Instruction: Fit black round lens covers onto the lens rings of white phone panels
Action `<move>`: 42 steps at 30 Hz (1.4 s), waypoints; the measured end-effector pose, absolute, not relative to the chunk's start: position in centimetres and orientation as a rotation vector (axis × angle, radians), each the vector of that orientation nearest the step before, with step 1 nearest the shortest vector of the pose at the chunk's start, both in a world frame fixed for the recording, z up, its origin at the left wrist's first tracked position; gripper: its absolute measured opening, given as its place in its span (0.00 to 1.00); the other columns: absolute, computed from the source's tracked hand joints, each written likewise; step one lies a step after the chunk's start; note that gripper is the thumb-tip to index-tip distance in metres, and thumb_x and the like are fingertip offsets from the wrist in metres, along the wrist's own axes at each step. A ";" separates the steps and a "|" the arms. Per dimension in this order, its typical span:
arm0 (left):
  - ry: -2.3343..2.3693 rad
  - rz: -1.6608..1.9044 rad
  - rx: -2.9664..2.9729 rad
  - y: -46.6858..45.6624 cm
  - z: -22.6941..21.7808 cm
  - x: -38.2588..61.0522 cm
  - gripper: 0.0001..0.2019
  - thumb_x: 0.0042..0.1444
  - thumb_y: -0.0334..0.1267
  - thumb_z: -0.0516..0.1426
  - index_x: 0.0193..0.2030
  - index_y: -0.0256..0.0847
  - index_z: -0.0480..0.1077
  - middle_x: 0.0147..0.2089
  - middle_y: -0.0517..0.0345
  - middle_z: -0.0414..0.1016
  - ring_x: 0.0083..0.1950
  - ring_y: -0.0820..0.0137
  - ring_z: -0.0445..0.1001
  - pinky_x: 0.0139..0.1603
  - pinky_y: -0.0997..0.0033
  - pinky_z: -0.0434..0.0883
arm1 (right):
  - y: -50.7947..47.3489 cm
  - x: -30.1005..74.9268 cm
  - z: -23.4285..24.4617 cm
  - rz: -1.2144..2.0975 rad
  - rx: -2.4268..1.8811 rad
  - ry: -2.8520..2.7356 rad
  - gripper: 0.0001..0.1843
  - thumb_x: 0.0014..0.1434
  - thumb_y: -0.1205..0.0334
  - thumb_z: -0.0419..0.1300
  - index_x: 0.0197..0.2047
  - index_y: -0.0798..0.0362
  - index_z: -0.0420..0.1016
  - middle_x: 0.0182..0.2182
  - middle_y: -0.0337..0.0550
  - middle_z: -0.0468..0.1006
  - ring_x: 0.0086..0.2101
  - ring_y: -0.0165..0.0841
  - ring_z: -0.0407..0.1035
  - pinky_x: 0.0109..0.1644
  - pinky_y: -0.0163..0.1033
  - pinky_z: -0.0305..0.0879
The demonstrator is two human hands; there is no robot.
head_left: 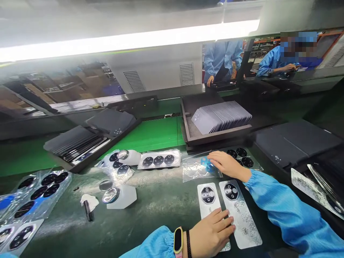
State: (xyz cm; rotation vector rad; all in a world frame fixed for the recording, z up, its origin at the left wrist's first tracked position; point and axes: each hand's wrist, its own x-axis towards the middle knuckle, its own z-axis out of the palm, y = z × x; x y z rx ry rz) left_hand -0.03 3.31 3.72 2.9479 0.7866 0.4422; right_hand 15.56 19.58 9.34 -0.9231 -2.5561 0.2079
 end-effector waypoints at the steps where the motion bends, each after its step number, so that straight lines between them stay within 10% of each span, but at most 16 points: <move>1: 0.785 0.456 2.947 3.2 3.6 0.0 0.15 0.67 0.39 0.48 0.55 0.41 0.69 0.57 0.61 0.76 0.61 0.70 0.71 0.65 0.72 0.66 | 19.0 16.7 9.6 0.183 -0.968 -2.513 0.18 0.66 0.64 0.46 0.45 0.51 0.77 0.42 0.44 0.82 0.45 0.35 0.74 0.51 0.43 0.71; 13: 0.689 0.499 2.915 3.1 2.7 -1.0 0.16 0.64 0.34 0.52 0.58 0.35 0.64 0.58 0.51 0.75 0.63 0.63 0.70 0.62 0.59 0.71 | 7.3 33.0 6.6 -0.627 -1.727 -1.902 0.20 0.66 0.50 0.47 0.43 0.53 0.75 0.40 0.54 0.82 0.41 0.45 0.77 0.44 0.48 0.75; 22: 0.717 0.452 2.931 2.5 3.1 -2.3 0.16 0.66 0.34 0.51 0.59 0.36 0.65 0.59 0.55 0.74 0.63 0.64 0.69 0.64 0.62 0.70 | 6.7 29.8 9.4 -1.002 -1.242 -1.924 0.13 0.64 0.74 0.51 0.40 0.55 0.76 0.28 0.43 0.83 0.26 0.33 0.78 0.37 0.38 0.74; 42: 0.817 0.535 3.002 0.3 4.6 -8.4 0.15 0.59 0.26 0.52 0.53 0.32 0.69 0.50 0.49 0.80 0.60 0.63 0.72 0.63 0.58 0.71 | 3.1 22.8 5.5 0.396 -0.647 -2.132 0.14 0.59 0.78 0.52 0.33 0.50 0.72 0.31 0.42 0.84 0.39 0.39 0.79 0.47 0.41 0.79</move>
